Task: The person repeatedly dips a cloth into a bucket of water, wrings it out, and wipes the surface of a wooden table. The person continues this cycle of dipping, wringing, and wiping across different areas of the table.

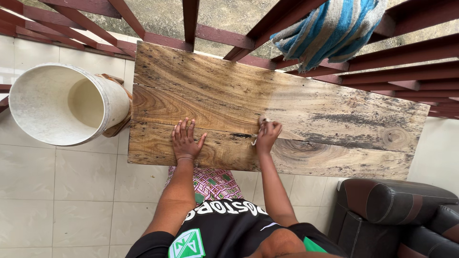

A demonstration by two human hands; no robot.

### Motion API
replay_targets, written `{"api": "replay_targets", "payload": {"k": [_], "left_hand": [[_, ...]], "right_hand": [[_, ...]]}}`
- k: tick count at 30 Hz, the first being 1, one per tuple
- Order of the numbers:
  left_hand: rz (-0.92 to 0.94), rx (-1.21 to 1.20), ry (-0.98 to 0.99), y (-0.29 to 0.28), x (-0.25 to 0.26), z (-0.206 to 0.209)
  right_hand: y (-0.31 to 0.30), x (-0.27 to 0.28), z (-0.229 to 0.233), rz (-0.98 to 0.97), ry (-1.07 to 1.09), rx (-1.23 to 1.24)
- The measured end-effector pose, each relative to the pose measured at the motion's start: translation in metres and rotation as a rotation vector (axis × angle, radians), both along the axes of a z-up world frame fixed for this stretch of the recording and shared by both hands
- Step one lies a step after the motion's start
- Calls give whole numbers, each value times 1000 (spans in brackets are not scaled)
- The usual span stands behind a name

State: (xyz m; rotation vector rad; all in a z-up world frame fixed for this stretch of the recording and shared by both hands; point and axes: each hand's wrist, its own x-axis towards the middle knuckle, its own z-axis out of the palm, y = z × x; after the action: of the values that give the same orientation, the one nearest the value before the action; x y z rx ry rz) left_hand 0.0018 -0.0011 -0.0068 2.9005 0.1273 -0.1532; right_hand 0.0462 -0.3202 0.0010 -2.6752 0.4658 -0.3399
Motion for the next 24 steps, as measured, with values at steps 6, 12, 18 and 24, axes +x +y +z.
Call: {"api": "replay_targets", "payload": {"k": [6, 12, 18, 24], "left_hand": [[12, -15, -42, -1, -2, -1], [3, 6, -57, -2, -2, 1], [1, -12, -46, -2, -5, 6], [12, -66, -83, -1, -5, 8]], "right_hand": [[-24, 81, 1, -174, -91, 52], [110, -18, 6, 19, 104, 203], [114, -101, 8, 380, 100, 2], [-34, -94, 24, -250, 30, -96]]}}
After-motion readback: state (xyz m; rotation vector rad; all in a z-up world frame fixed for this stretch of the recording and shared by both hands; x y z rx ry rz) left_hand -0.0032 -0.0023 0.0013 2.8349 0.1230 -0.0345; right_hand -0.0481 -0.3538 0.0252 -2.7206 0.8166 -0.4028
